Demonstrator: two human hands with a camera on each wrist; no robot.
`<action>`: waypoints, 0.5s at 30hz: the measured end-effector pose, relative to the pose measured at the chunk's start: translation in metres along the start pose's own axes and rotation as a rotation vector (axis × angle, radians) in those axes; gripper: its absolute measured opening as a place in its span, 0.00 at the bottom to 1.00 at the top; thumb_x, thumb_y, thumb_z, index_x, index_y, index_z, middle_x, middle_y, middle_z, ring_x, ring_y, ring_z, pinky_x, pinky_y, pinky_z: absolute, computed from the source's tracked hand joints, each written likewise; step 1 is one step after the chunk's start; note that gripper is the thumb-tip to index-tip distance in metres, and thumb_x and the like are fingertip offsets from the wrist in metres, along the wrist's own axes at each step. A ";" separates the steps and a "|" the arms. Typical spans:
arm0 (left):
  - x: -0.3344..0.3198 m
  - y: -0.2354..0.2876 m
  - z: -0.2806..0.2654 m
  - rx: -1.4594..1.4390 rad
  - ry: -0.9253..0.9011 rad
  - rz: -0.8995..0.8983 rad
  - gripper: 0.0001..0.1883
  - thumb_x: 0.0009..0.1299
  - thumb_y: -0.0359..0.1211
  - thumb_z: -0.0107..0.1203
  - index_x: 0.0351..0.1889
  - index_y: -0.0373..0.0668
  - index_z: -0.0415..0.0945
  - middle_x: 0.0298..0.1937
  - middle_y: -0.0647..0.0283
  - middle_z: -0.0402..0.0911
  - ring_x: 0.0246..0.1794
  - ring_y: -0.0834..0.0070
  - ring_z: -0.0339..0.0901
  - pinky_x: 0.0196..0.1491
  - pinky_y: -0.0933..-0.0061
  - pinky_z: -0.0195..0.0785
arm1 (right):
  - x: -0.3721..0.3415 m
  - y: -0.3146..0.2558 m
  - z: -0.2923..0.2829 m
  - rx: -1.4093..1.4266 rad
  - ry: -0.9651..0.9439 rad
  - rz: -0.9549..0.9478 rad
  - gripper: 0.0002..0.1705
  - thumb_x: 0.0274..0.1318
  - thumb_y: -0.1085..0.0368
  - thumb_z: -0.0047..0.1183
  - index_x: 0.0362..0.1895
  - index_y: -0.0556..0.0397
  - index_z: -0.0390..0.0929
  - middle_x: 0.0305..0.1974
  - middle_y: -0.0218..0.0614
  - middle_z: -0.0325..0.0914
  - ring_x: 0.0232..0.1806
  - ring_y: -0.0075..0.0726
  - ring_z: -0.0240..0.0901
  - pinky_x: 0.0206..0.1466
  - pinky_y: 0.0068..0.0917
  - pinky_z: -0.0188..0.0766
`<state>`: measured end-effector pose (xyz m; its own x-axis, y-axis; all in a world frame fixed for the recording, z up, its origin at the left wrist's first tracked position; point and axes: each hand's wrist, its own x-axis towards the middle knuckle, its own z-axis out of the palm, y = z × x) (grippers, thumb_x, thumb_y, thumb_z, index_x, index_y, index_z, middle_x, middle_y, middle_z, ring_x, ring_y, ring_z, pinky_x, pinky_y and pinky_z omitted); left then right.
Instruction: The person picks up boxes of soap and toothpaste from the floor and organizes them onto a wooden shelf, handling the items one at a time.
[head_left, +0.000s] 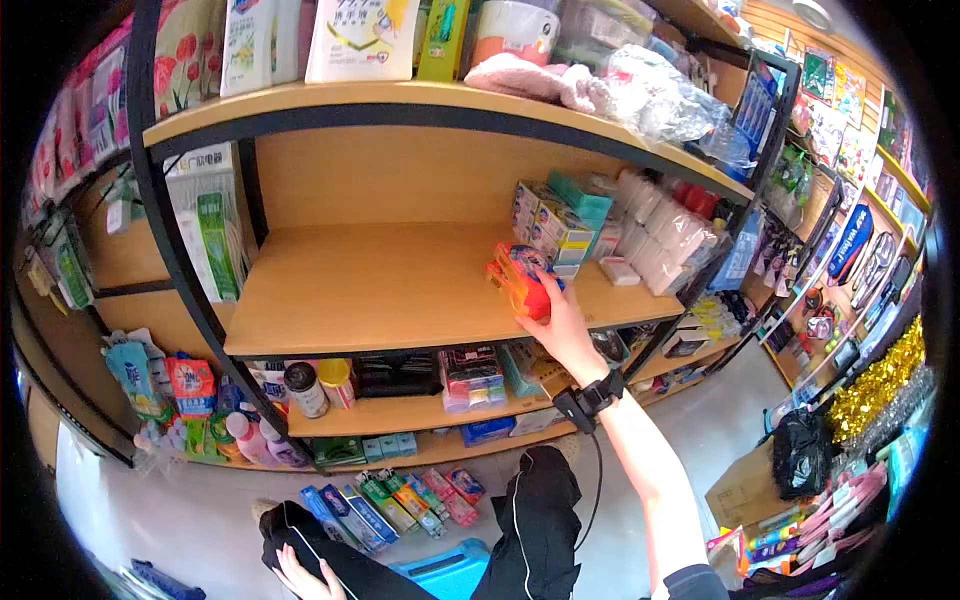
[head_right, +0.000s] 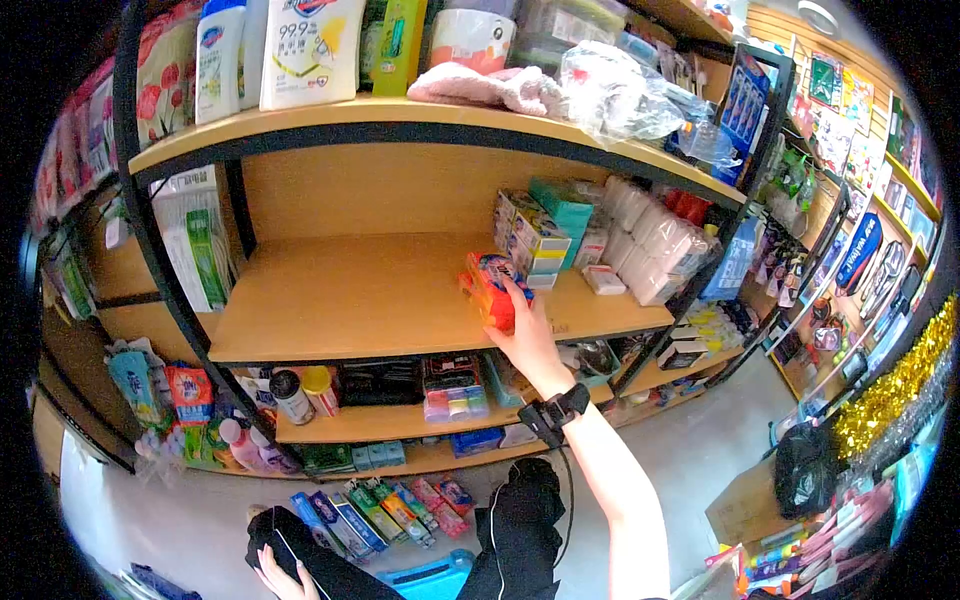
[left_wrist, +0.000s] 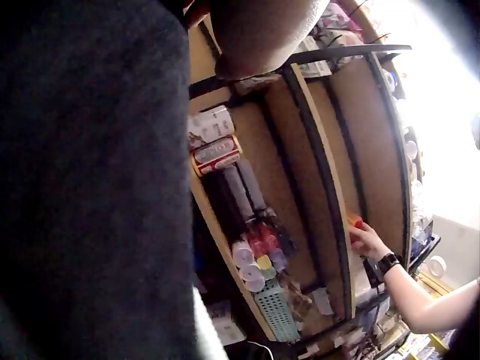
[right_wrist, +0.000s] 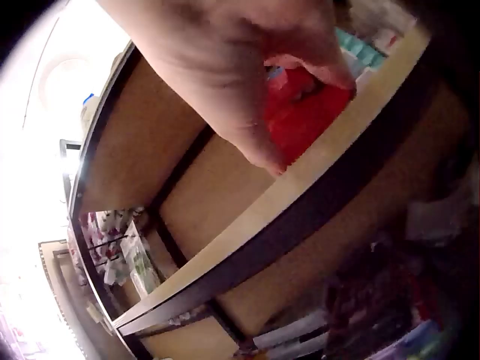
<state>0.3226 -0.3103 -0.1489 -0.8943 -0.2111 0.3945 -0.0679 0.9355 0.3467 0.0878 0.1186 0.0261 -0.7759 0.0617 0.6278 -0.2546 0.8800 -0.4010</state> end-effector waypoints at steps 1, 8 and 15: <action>0.001 0.002 0.000 0.002 -0.005 0.001 0.27 0.64 0.38 0.49 0.57 0.32 0.58 0.56 0.49 0.64 0.60 0.53 0.57 0.64 0.51 0.43 | 0.001 0.001 -0.003 -0.024 -0.048 -0.004 0.41 0.42 0.62 0.61 0.62 0.47 0.55 0.52 0.59 0.56 0.52 0.63 0.61 0.53 0.41 0.63; 0.007 0.005 0.002 0.029 -0.020 -0.003 0.25 0.65 0.38 0.47 0.57 0.34 0.60 0.56 0.52 0.66 0.60 0.54 0.58 0.63 0.52 0.44 | 0.021 0.003 0.005 -0.164 -0.107 0.001 0.43 0.40 0.58 0.63 0.60 0.49 0.54 0.48 0.64 0.60 0.44 0.69 0.65 0.44 0.46 0.68; 0.006 -0.001 0.007 0.090 -0.044 -0.055 0.24 0.66 0.40 0.46 0.57 0.35 0.61 0.56 0.54 0.66 0.61 0.56 0.57 0.64 0.52 0.42 | 0.076 0.029 0.042 -0.337 -0.154 0.054 0.40 0.40 0.56 0.63 0.56 0.53 0.57 0.44 0.66 0.64 0.40 0.69 0.67 0.42 0.46 0.69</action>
<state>0.3141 -0.3111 -0.1526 -0.9066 -0.2517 0.3387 -0.1549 0.9451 0.2877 -0.0025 0.1290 0.0341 -0.8671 0.0634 0.4940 -0.0264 0.9846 -0.1727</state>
